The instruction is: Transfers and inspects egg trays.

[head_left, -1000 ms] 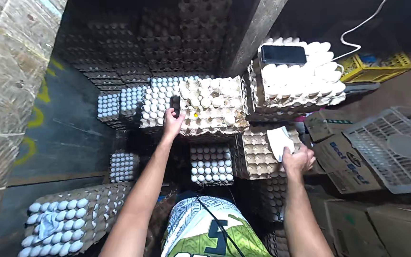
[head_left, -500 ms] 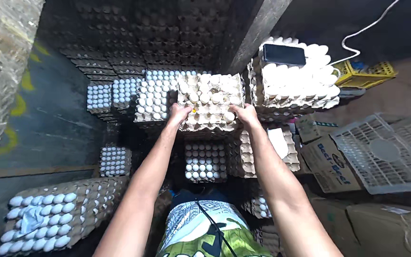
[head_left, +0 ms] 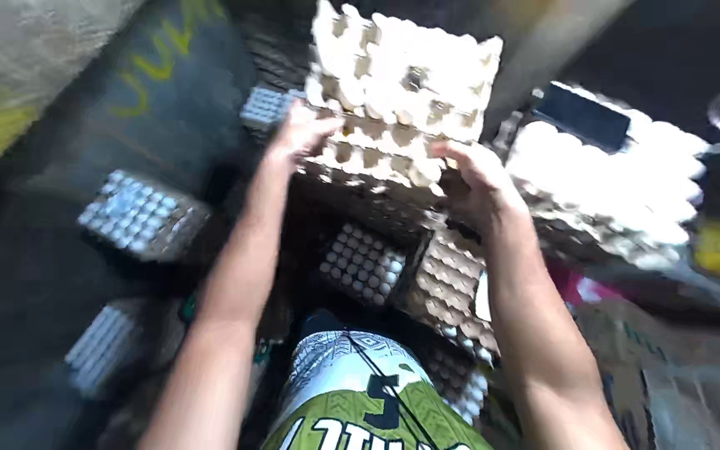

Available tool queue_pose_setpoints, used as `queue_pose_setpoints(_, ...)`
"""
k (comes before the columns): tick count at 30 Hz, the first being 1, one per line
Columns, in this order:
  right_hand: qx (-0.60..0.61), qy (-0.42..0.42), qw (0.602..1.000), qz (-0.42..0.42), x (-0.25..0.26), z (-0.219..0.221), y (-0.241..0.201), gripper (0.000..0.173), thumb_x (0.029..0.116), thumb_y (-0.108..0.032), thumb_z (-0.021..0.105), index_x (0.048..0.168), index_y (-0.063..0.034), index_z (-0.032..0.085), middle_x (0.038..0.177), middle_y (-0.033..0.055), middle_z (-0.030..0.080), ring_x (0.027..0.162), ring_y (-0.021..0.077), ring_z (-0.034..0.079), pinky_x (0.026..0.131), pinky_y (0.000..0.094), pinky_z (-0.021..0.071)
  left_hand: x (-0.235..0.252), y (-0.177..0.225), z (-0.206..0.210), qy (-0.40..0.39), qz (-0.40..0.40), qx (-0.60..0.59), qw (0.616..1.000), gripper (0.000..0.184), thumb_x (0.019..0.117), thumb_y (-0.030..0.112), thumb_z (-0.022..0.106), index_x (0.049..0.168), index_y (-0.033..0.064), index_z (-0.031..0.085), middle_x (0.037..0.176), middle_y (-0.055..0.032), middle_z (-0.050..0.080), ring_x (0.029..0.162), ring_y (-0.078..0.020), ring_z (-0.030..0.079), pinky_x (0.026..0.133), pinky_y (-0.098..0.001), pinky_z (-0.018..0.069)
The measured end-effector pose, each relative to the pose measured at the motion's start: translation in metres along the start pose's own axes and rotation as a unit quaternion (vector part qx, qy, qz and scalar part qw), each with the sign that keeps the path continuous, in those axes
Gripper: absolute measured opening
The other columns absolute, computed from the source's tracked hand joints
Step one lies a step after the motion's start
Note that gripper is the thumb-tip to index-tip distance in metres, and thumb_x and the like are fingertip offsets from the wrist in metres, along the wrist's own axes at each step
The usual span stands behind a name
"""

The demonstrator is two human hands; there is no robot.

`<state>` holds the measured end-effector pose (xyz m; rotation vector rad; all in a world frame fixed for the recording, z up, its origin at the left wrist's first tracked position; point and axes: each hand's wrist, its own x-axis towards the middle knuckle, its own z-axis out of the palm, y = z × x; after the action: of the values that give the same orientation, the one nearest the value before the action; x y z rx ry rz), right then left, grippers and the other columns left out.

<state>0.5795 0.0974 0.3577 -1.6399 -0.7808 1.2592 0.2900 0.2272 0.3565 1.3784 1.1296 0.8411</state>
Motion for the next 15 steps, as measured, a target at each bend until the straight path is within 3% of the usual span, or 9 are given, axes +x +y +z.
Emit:
queue_pose_setpoints(3, -0.029, -0.109, 0.994, -0.004, -0.017, 0.010, 0.044, 0.053, 0.0828, -0.044, 0.080, 0.129, -0.0224, 0.064, 0.106, 0.0003, 0.072, 0.088, 0.0132, 0.069, 0.073, 0.0378, 0.0606, -0.073, -0.021, 0.000, 0.121, -0.024, 0.026, 0.992, 0.073, 0.0787, 0.016, 0.087, 0.139, -0.0014, 0.049, 0.113, -0.0166, 0.071, 0.097, -0.0232, 0.072, 0.087, -0.0431, 0.0617)
queue_pose_setpoints(6, -0.077, -0.186, 0.980, 0.005, -0.036, 0.042, 0.080, 0.048, 0.0897, -0.036, 0.074, 0.130, -0.0136, 0.061, 0.107, 0.0001, 0.072, 0.093, 0.0118, 0.070, 0.079, 0.0371, 0.0615, -0.159, -0.058, -0.002, 0.239, -0.113, 0.060, 0.963, 0.081, 0.0773, 0.025, 0.087, 0.143, 0.0010, 0.047, 0.117, -0.0232, 0.068, 0.105, -0.0334, 0.069, 0.090, -0.0544, 0.0579)
queue_pose_setpoints(8, -0.122, -0.226, 0.966, 0.003, -0.053, 0.062, 0.102, 0.041, 0.0925, -0.033, 0.070, 0.127, -0.0141, 0.060, 0.101, -0.0038, 0.071, 0.089, 0.0079, 0.069, 0.077, 0.0331, 0.0612, -0.218, -0.086, -0.007, 0.305, -0.150, 0.089, 0.936, 0.084, 0.0748, 0.033, 0.089, 0.143, 0.0050, 0.049, 0.115, -0.0213, 0.069, 0.103, -0.0334, 0.070, 0.084, -0.0568, 0.0591)
queue_pose_setpoints(11, -0.180, -0.320, 0.930, -0.028, -0.059, 0.080, 0.143, 0.036, 0.0950, -0.029, 0.065, 0.125, -0.0102, 0.060, 0.106, -0.0023, 0.071, 0.096, 0.0095, 0.069, 0.086, 0.0366, 0.0594, -0.315, -0.112, -0.007, 0.353, -0.187, 0.096, 0.912, 0.092, 0.0795, 0.038, 0.084, 0.154, 0.0063, 0.040, 0.128, -0.0186, 0.067, 0.115, -0.0305, 0.067, 0.096, -0.0546, 0.0556)
queue_pose_setpoints(15, -0.265, -0.364, 0.892, -0.030, -0.101, 0.113, 0.164, 0.037, 0.0953, -0.031, 0.063, 0.125, -0.0100, 0.060, 0.102, -0.0014, 0.070, 0.092, 0.0102, 0.069, 0.081, 0.0377, 0.0600, -0.415, -0.142, 0.013, 0.439, -0.226, 0.070, 0.867, 0.089, 0.0804, 0.040, 0.079, 0.152, 0.0032, 0.041, 0.132, -0.0164, 0.065, 0.117, -0.0293, 0.066, 0.096, -0.0547, 0.0553)
